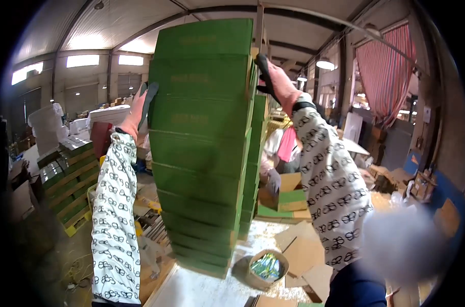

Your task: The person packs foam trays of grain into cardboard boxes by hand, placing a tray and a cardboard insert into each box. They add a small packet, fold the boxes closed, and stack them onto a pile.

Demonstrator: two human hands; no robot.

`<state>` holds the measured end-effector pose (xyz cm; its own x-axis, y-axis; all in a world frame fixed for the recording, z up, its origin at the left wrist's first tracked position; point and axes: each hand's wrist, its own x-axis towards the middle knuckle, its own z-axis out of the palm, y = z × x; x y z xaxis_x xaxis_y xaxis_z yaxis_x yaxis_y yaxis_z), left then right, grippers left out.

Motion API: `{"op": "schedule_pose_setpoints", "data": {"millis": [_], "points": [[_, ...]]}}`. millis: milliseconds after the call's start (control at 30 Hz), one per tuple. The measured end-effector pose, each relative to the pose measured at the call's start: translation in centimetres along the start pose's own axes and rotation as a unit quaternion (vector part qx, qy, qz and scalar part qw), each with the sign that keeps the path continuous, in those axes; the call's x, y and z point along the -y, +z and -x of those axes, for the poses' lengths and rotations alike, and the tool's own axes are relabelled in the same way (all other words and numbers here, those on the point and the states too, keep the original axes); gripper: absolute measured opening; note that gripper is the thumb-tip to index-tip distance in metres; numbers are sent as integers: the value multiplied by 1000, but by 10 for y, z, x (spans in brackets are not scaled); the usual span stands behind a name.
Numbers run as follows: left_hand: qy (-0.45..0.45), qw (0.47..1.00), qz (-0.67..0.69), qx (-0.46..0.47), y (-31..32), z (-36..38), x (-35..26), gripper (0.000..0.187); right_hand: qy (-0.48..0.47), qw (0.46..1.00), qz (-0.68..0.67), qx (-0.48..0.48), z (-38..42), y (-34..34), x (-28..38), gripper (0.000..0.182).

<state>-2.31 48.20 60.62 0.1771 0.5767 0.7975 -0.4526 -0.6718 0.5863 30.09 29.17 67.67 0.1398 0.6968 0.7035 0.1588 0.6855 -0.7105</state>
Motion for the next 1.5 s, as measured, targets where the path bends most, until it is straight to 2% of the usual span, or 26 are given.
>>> {"op": "schedule_pose_setpoints", "data": {"millis": [33,100,167,233,267,300,333,367,400,433,467,500,600,667,733,767,867,967,1000,1067,1167,1267,1333,1400,1433,1500], "points": [[-3,998,-49,-27,-1,6,-7,36,-125,979,153,52,17,-14,-9,41],[72,971,-185,-130,23,50,-29,39,-150,891,418,94,87,-43,-8,42],[175,911,-345,-142,39,124,-54,47,21,871,478,109,215,-46,18,45],[257,857,-434,-102,64,230,-53,58,187,900,370,138,339,-61,25,52],[232,906,-352,-31,80,297,-35,61,280,897,315,136,400,-71,25,56],[52,944,-306,109,83,364,-15,68,332,881,329,71,474,-104,-3,59],[31,931,-335,143,100,451,33,74,396,830,392,-14,566,-147,-42,54],[-162,911,-317,208,137,513,25,82,490,729,465,-110,644,-158,-42,61],[-257,836,-376,305,155,576,27,94,579,611,500,-204,720,-169,-42,70],[-358,821,-309,320,156,662,47,99,642,547,489,-223,786,-177,-46,70],[-407,778,-333,344,178,693,17,103,668,569,438,-195,835,-172,-51,69],[-251,844,-272,387,176,780,54,108,662,614,392,-174,866,-163,-57,68],[-303,655,-423,548,226,707,-26,110,644,697,287,-132,881,-149,-39,66],[-118,585,-466,654,243,626,-64,97,640,724,217,-136,850,-162,7,65],[-39,594,-387,704,243,608,-62,73,589,761,111,-249,806,-177,66,65],[-76,465,-350,810,278,547,-105,67,525,780,34,-340,785,-182,91,65],[-101,472,-148,864,306,547,-120,67,281,808,-62,-514,745,-180,116,65],[-132,551,-92,819,315,579,-100,70,288,777,388,-403,774,-172,34,59],[-274,573,-14,772,305,595,-77,74,255,776,365,-446,760,-159,34,59],[-450,611,156,632,295,598,-64,48,160,780,305,-523,751,-142,37,60],[-440,743,127,489,285,601,-47,44,124,753,358,-537,742,-128,65,58],[-383,798,-42,463,322,565,-72,39,146,851,487,-131,688,-109,77,47],[-261,651,-1,713,322,569,-47,43,191,782,561,192,680,-87,25,50],[-147,539,109,822,294,587,-28,56,265,741,554,272,704,-93,-21,50],[-284,502,96,811,292,557,-67,65,281,734,552,277,697,-100,-21,51],[-331,683,27,650,291,559,-53,82,350,804,396,275,693,-123,-32,44]]}}
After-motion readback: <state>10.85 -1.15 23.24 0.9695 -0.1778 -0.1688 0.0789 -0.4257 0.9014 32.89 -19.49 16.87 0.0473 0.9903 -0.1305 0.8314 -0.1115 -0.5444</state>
